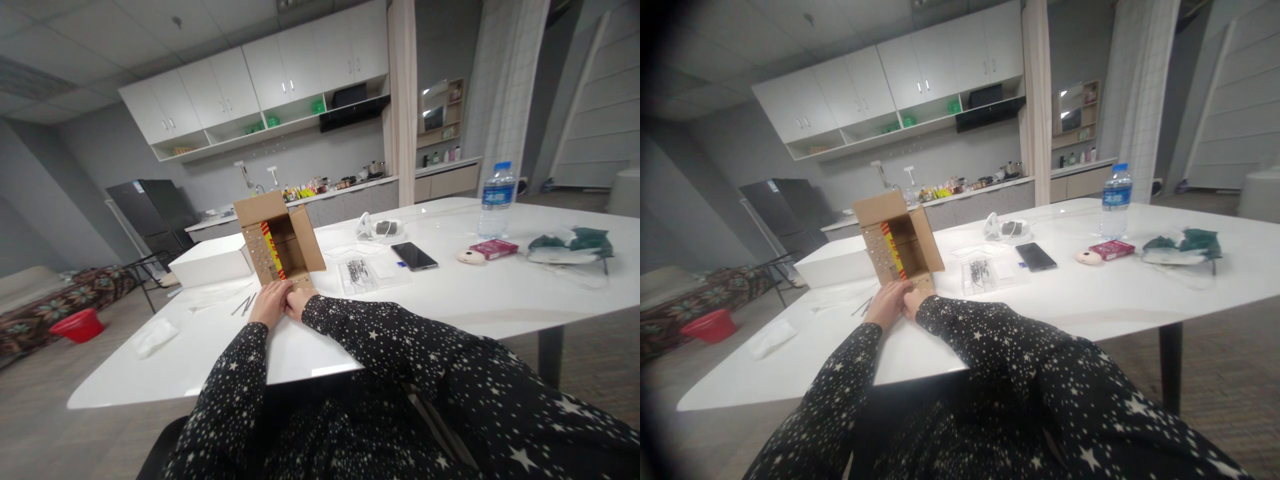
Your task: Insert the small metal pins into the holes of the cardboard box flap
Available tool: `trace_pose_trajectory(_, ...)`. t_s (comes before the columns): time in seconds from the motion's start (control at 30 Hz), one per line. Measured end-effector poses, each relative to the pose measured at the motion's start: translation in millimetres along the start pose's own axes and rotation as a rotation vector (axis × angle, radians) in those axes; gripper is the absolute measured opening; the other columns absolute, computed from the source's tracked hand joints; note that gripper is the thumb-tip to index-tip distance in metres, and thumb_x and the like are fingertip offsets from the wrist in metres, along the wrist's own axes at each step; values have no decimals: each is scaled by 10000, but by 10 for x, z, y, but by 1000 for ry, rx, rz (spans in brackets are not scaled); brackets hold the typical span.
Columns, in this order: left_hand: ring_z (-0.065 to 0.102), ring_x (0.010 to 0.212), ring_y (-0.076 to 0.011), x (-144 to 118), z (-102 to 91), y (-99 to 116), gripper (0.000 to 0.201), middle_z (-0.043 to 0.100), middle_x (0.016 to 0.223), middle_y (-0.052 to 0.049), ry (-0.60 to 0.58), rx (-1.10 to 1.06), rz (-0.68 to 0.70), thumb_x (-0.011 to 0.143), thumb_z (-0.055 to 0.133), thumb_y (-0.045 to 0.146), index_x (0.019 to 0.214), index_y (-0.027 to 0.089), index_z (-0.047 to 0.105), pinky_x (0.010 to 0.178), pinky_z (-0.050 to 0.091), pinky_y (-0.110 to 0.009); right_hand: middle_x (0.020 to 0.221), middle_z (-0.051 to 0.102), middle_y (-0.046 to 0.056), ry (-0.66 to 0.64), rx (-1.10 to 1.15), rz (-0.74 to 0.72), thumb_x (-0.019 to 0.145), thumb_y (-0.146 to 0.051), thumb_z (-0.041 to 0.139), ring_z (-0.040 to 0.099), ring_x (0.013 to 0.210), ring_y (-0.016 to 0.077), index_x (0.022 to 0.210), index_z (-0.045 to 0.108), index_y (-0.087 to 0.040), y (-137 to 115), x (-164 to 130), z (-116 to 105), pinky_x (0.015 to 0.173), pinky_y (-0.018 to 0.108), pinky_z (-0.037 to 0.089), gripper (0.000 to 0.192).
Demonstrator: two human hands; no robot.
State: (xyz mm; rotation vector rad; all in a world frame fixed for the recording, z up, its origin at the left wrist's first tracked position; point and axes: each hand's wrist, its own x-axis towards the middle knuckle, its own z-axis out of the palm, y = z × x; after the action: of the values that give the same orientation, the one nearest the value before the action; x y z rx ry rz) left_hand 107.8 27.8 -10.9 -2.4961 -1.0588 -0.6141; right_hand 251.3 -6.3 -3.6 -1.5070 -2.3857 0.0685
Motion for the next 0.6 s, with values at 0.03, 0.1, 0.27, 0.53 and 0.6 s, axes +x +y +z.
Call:
trace_pose_trajectory(0.03, 526, 1000, -208, 6, -2, 4, 331, 610, 1077, -79, -3, 6, 5, 804, 435, 147, 1121, 192, 518, 840, 406, -349, 961, 672, 158, 3, 2, -2, 803, -343, 436, 640, 860, 278, 1014, 643, -139, 0, -1, -1, 735, 392, 497, 359)
trace_pose_trajectory(0.1, 520, 985, -214, 21, -9, 15, 318, 606, 1062, -79, -9, 23, 13, 800, 441, 144, 1104, 192, 522, 826, 401, -350, 962, 671, 160, 7, 2, -2, 804, -346, 438, 640, 862, 281, 1006, 647, -138, -1, -3, -3, 734, 395, 497, 357)
trace_pose_trajectory(0.27, 508, 948, -218, 71, -26, 32, 288, 594, 1019, -70, -4, 62, 48, 809, 444, 148, 1079, 207, 526, 796, 386, -350, 967, 668, 169, -4, 3, 17, 811, -365, 441, 638, 870, 284, 1005, 648, -143, -6, -5, -4, 730, 397, 499, 360)
trace_pose_trajectory(0.53, 499, 919, -220, 143, -27, 32, 240, 574, 969, -82, -13, 143, 71, 826, 428, 168, 1034, 202, 544, 781, 381, -346, 970, 666, 176, 4, 2, 26, 800, -358, 450, 636, 869, 287, 1009, 646, -134, -6, 6, 7, 726, 400, 497, 364)
trace_pose_trajectory(0.6, 495, 922, -221, 153, -27, 38, 250, 567, 978, -85, -17, 159, 78, 829, 420, 165, 1046, 201, 540, 785, 382, -348, 961, 668, 178, 4, 5, 26, 797, -354, 450, 639, 862, 288, 1008, 648, -130, 0, 11, 12, 720, 396, 497, 366)
